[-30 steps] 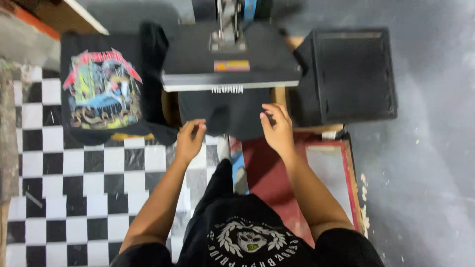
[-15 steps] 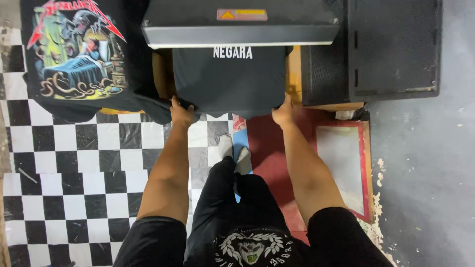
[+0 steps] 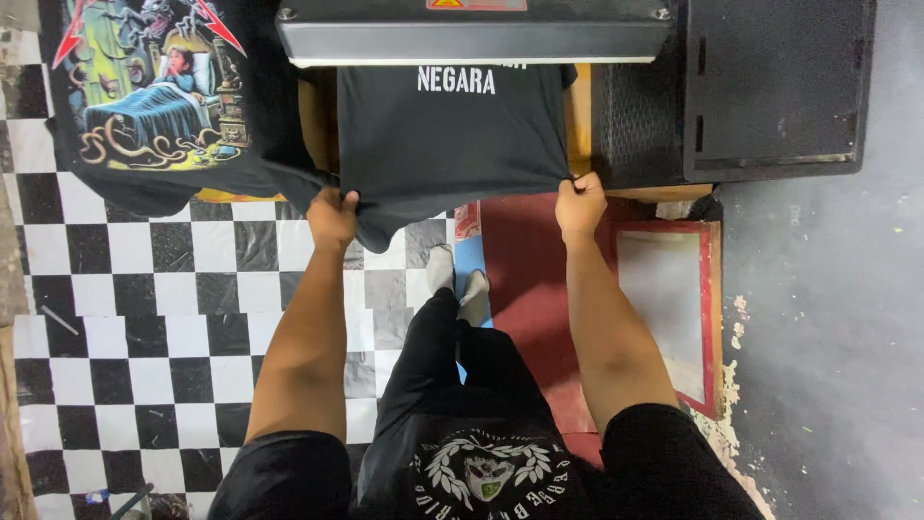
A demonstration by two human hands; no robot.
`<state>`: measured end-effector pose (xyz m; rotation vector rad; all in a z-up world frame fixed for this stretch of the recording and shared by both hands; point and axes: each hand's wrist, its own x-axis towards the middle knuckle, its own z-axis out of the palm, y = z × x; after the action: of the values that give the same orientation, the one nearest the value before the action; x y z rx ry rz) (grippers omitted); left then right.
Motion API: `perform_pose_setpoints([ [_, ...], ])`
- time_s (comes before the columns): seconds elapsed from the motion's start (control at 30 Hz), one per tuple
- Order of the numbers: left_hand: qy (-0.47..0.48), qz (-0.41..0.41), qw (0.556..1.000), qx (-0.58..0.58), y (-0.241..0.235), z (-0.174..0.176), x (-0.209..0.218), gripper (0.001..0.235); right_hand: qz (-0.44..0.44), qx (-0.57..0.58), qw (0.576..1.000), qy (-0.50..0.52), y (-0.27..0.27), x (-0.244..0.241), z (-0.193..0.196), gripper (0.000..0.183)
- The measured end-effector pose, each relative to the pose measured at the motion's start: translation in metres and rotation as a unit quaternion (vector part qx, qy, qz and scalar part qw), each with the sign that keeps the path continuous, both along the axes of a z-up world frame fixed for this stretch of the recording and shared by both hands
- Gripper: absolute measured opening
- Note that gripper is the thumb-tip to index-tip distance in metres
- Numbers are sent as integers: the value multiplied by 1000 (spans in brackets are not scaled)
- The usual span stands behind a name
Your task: The person is using a heat press machine to print designs on black t-shirts and then inspects them.
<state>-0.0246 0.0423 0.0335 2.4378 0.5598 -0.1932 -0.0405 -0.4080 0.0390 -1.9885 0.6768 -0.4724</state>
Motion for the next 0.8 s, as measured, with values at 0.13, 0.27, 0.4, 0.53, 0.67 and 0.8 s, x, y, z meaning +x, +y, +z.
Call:
perform_pose_setpoints([
  [0.13, -203, -12, 972, -113, -16, 64, -14, 31, 10, 223, 971, -81, -2, 0, 30, 17],
  [0.27, -237, 44, 836, -493, -31, 119, -32, 16, -8, 389, 916, -102, 2, -15, 106, 12],
  [0.4, -272, 63, 706, -651, -48, 121, -47, 21, 130, 316, 935, 93, 11, -42, 131, 15],
  [0.53, -42, 157, 800, -577, -74, 154, -67, 32, 182, 301, 916, 195, 14, -74, 91, 28],
  [0.67, -74, 49, 844, -529, -79, 166, -85, 36, 68, 347, 910, 214, 18, -93, 106, 16],
  [0.8, -167, -8, 798, -580, -77, 197, -96, 35, 38, 578, 814, 33, -6, -113, 57, 14],
])
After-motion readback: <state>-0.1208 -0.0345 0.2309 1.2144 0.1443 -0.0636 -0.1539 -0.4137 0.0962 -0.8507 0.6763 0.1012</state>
